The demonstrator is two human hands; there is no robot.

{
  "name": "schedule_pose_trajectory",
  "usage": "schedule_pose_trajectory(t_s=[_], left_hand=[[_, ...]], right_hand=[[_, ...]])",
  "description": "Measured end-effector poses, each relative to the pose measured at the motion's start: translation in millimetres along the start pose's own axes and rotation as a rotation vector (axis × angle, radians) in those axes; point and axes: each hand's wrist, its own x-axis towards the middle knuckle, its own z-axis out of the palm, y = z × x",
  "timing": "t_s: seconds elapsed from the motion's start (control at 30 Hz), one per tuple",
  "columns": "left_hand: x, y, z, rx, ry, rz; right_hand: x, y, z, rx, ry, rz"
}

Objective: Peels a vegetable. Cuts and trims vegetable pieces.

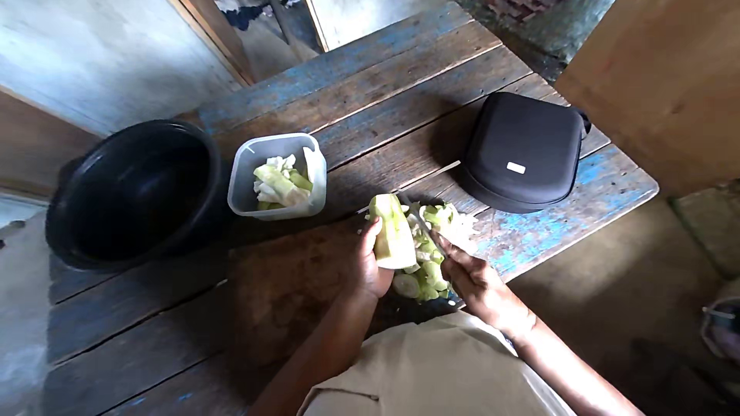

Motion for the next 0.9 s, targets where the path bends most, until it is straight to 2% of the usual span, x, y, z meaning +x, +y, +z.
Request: schedule_pose_trajectory(t_s=[0.1, 0.23, 0.57, 0.9], left_hand=[[3.2, -1.0, 5.7, 0.044, 0.030, 0.069], [10.0, 1.5, 4.9, 0.042, 0.037, 0.134], [0.8, -0.6, 1.2, 0.055, -0.078, 0.048], [-10.0, -2.1, 1.7, 0.090, -0.064, -0.027]], right_hand=[[-9.2, -13.2, 11.7, -0.282, 0.011, -0.156], [-13.3, -16.0, 19.2, -0.521, 0.051, -0.203], [-11.6, -17.4, 23.6, -0.519, 0.081, -0.203], [-6.9, -13.5, 29.0, -0.462, 0.122, -0.190]])
